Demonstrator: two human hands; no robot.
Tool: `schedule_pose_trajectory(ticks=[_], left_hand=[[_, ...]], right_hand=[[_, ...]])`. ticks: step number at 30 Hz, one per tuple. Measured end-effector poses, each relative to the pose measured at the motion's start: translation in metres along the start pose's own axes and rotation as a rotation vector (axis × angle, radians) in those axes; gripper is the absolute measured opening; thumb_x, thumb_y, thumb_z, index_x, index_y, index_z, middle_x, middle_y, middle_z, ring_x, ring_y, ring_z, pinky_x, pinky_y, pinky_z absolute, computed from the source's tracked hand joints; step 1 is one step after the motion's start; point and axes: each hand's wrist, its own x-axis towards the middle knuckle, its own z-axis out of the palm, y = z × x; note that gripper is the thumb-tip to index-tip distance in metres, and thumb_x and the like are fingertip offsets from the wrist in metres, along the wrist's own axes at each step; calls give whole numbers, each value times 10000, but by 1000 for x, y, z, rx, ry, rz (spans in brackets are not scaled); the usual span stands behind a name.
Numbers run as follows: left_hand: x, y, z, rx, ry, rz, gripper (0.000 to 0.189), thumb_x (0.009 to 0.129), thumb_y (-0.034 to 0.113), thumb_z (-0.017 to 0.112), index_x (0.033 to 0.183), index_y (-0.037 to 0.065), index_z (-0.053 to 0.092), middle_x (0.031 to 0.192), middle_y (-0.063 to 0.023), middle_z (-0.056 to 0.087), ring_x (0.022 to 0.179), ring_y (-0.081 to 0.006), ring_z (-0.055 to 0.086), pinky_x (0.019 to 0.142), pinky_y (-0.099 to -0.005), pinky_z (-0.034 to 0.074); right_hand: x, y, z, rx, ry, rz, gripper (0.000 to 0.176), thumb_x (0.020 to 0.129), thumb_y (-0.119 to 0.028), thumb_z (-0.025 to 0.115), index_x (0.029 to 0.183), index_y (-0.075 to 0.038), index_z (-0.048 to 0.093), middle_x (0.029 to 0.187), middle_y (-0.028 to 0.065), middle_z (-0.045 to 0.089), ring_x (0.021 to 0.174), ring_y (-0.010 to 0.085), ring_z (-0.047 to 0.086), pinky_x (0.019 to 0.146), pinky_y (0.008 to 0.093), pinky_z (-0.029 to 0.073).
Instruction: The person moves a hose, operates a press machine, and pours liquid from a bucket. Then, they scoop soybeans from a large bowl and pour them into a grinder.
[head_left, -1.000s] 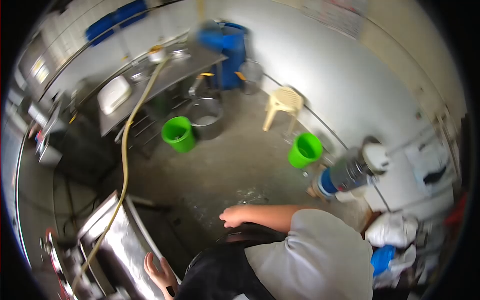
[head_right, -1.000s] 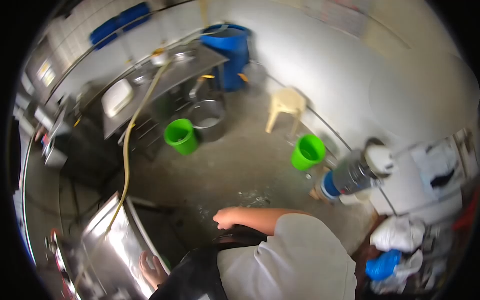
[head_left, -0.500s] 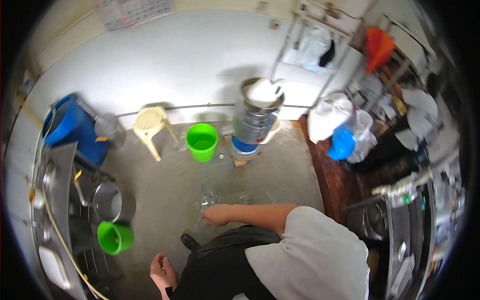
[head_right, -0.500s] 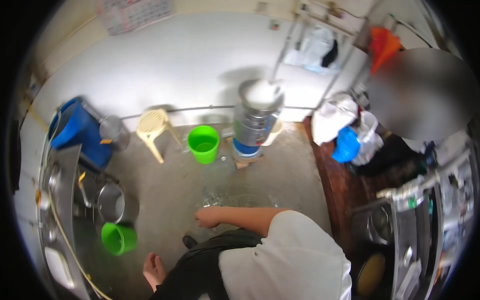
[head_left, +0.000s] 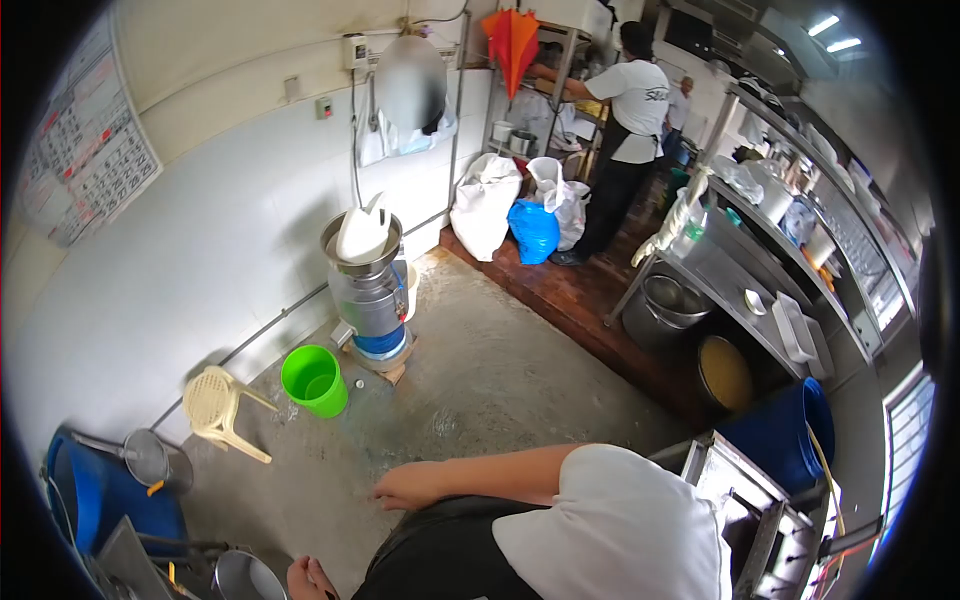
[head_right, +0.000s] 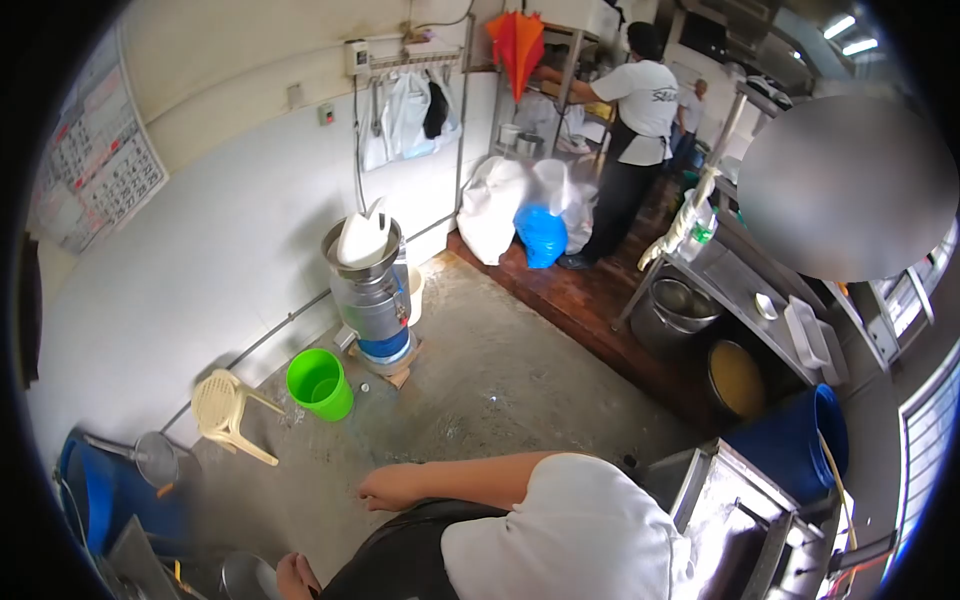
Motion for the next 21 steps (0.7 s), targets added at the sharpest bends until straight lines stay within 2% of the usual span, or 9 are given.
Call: schedule_pose_trajectory(ticks=[3,5,7,11,13,17,18,19,21], left_hand=[[43,-5,-5,-23,-45,38,380,1026,272,576,1205,-50,668,1166,-297,677,1088,-499,622,958,-517,492],[74,-2,-2,-38,-63,51,371,1020,261,587,1204,-50,669,1164,-293,680,1089,-494,627,961,-511,493],[105,7,9,-294,150,292,205,1009,127,585,1126,-16,671,789,-127,675,761,-216,672,719,-348,538],[113,75,-17,-447,31,259,218,1009,164,595,1075,-31,667,809,-155,674,763,-301,665,734,-396,533],[115,98,-44,-97,-388,350,360,1015,253,594,1197,-47,675,1163,-290,684,1093,-474,638,957,-493,500],[138,74,-41,-186,-380,300,347,1014,244,588,1198,-35,681,1159,-272,694,1068,-448,662,940,-476,511],[146,59,-37,-93,-296,230,343,1013,244,588,1204,-25,685,1137,-264,703,1054,-438,671,928,-475,515],[152,48,-35,-1,-214,160,339,1013,243,587,1210,-14,688,1115,-255,712,1039,-428,681,916,-473,519],[162,30,-33,-58,-171,146,335,1015,244,586,1215,-4,692,1099,-243,718,1023,-425,684,912,-466,521]], right_hand=[[-16,5,4,48,103,134,358,986,-326,625,1169,-21,670,1080,242,705,1059,437,659,894,521,511],[-20,4,-2,53,93,170,357,990,-335,618,1167,-30,673,1078,240,708,1056,435,662,893,525,513],[-14,4,-6,67,77,198,356,994,-343,610,1166,-39,676,1077,238,710,1054,433,666,892,528,515],[29,13,-7,31,6,175,359,1010,-313,591,1217,-26,658,1122,217,703,1079,420,655,915,510,512],[55,15,-15,-14,-5,149,357,1009,-309,591,1220,-29,660,1128,219,703,1085,423,652,919,511,512],[91,28,-30,-27,104,-31,361,995,-325,598,1194,-30,663,1098,239,706,1062,441,658,913,525,516],[95,34,-32,12,163,-70,365,982,-330,605,1178,-27,662,1068,248,711,1029,452,671,895,539,520],[97,40,-35,17,169,-65,365,982,-330,605,1178,-27,662,1068,248,711,1029,452,671,895,539,520],[95,51,-44,-56,123,31,369,980,-320,602,1176,-12,647,1078,245,710,1041,456,672,904,530,527]])
